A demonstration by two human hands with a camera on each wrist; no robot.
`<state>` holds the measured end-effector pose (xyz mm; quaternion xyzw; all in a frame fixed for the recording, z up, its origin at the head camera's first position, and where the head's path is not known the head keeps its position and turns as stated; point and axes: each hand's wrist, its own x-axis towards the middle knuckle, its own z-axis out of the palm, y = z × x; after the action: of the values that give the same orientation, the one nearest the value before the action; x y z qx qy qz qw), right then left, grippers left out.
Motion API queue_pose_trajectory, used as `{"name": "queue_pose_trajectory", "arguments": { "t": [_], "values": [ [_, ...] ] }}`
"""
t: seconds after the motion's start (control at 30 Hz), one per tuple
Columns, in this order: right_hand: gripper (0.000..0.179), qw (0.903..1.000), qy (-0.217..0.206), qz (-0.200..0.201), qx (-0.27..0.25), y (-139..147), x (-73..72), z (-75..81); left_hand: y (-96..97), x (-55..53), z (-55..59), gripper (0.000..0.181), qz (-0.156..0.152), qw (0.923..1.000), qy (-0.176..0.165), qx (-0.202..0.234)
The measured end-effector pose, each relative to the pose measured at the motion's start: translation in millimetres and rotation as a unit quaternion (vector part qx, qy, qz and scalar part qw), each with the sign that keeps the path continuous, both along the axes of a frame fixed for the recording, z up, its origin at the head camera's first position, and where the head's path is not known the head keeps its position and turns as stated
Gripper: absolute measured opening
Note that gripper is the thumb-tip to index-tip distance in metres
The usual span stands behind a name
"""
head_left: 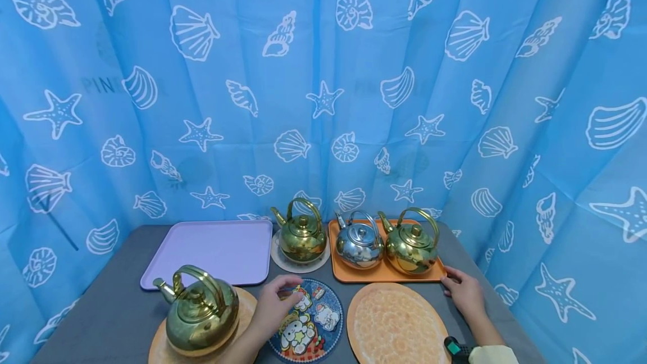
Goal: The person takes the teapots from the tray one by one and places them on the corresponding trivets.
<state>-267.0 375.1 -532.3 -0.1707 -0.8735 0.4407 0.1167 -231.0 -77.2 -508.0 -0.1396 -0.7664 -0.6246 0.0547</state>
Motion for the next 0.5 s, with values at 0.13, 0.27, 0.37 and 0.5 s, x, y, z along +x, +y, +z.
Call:
{"name": "queue_pose_trajectory", "arguments": {
  "t": [0.13, 0.27, 0.37, 0.5],
  "values": [
    [0.041, 1.0000, 0.001, 0.000, 0.000, 0.2, -0.6, -0.2, 4.4, -3.1, -9.0, 0.020, 0.006, 0.9996, 0.003, -0.026],
    [0.041, 1.0000, 0.002, 0.001, 0.005, 0.1, -0.1, 0.2, 7.4, -5.2, -16.0, 0.019, 0.007, 0.9996, 0.005, -0.029],
    [0.041, 1.0000, 0.004, 0.004, 0.006, 0.1, 0.3, 0.8, 9.8, -7.2, -19.1, 0.019, 0.005, 0.9995, 0.007, -0.030],
    [0.041, 1.0000, 0.005, 0.001, 0.005, 0.0, 0.2, 0.0, 13.7, -11.5, -21.7, 0.019, 0.009, 0.9991, 0.018, -0.038]
  ]
}}
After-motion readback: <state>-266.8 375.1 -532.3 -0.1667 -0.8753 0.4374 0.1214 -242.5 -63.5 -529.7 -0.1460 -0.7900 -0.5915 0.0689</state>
